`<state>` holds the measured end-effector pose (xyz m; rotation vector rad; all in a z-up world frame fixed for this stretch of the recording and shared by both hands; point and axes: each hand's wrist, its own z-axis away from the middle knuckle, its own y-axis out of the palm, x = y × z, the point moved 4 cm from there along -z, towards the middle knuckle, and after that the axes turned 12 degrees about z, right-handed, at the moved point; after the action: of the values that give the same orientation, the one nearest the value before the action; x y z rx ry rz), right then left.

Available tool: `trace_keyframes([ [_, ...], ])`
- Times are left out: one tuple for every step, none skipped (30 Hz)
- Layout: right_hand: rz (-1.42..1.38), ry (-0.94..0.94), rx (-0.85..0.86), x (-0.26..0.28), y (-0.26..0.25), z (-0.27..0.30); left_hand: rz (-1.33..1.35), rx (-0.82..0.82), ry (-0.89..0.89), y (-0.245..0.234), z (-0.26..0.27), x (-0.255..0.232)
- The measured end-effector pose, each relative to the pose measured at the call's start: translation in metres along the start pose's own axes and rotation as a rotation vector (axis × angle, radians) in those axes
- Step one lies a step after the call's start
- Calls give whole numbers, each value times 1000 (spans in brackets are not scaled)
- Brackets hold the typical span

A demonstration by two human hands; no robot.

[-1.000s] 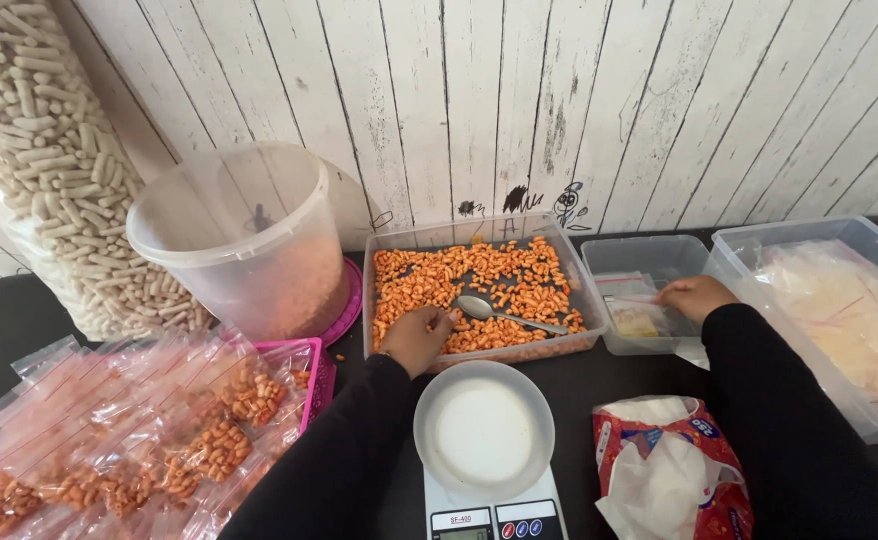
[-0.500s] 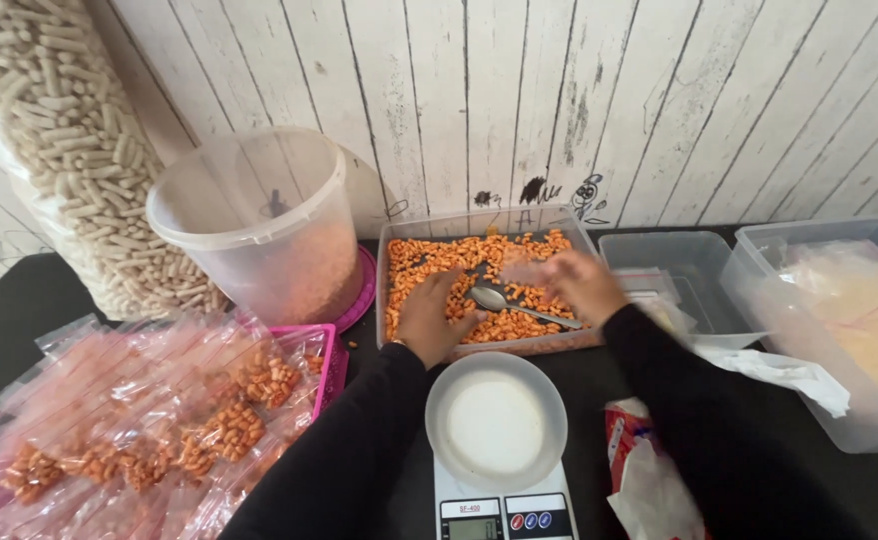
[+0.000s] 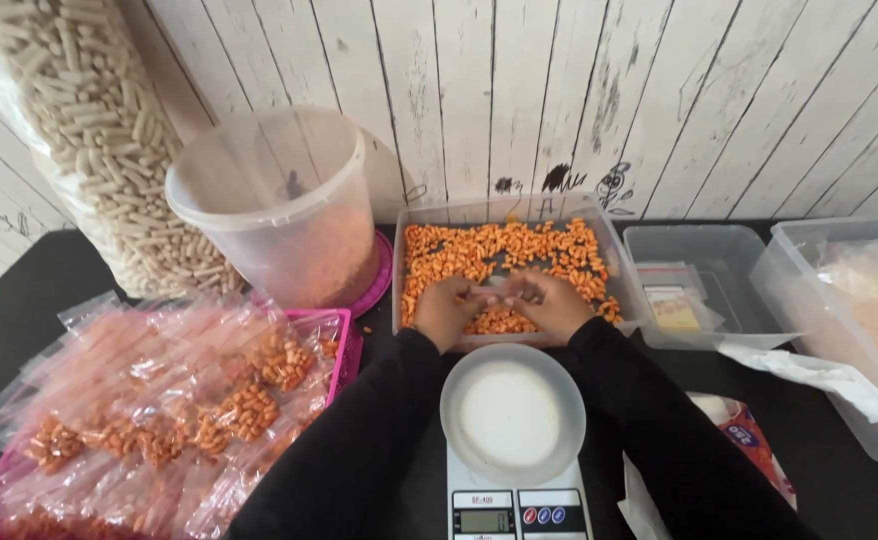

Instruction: Filling small plastic bags with snacks using a spoon and weighing them on a digital scale for portion control.

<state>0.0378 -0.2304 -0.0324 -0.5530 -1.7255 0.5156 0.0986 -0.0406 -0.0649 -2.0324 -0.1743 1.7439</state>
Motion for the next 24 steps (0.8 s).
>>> trace_keyframes([
  [-1, 3, 7, -1, 2, 1, 2, -1, -7, 1, -3, 7],
  [-71, -74, -53, 1, 2, 2, 31, -23, 1, 2, -6, 14],
  [-139, -156, -115, 5, -1, 1, 60, -49, 15, 1, -11, 18],
  [-139, -157, -111, 3, 1, 3, 62, -52, 13, 3, -9, 16],
  [-70, -225, -132, 6, 1, 2, 53, -77, 22, 2, -10, 13],
  [-1, -293, -153, 8, 1, 2, 44, -102, 32, 2, -11, 8],
  [-1, -302, -152, 3, 1, 0, 42, -110, 36, 3, -10, 6],
  [33, -320, -126, -1, 2, -1, 11, -145, 70, 4, -9, 3],
  [67, -340, -101, -5, 3, -4, -22, -180, 105, 3, -8, -1],
  [65, -349, -102, 2, 1, -2, -25, -189, 110, 0, -3, -1],
  [49, -305, -60, 6, 1, 0, -134, -174, 240, -1, 3, -7],
  [34, -261, -17, 11, 0, 3, -244, -160, 369, -2, 10, -12],
  [34, -266, -19, 10, 2, 2, -246, -163, 372, -2, 8, -11],
  [-13, -180, -11, 6, 4, 1, -242, -109, 411, 0, 6, -10],
  [-60, -90, -4, 1, 5, 2, -237, -51, 448, 4, 6, -10],
  [-60, -92, -6, -3, 6, 0, -238, -51, 450, -1, 18, -29],
  [-77, -47, -58, -8, 4, -1, -236, -38, 409, -4, 29, -46],
  [-94, -3, -111, -14, 2, -2, -234, -26, 368, -8, 41, -64],
  [-94, -3, -113, -11, -1, -2, -234, -25, 370, -10, 36, -62],
  [-107, 66, -130, -12, -4, -3, -109, -68, 344, -15, 31, -59],
  [-120, 135, -146, -12, -6, -3, 16, -111, 316, -21, 26, -56],
  [-121, 135, -149, -8, -8, 0, 15, -110, 318, -22, 18, -45],
  [-204, 133, -150, -3, -9, 1, 218, -18, 141, -20, 9, -27],
  [-287, 130, -150, 1, -11, 3, 419, 74, -39, -17, 1, -10],
])
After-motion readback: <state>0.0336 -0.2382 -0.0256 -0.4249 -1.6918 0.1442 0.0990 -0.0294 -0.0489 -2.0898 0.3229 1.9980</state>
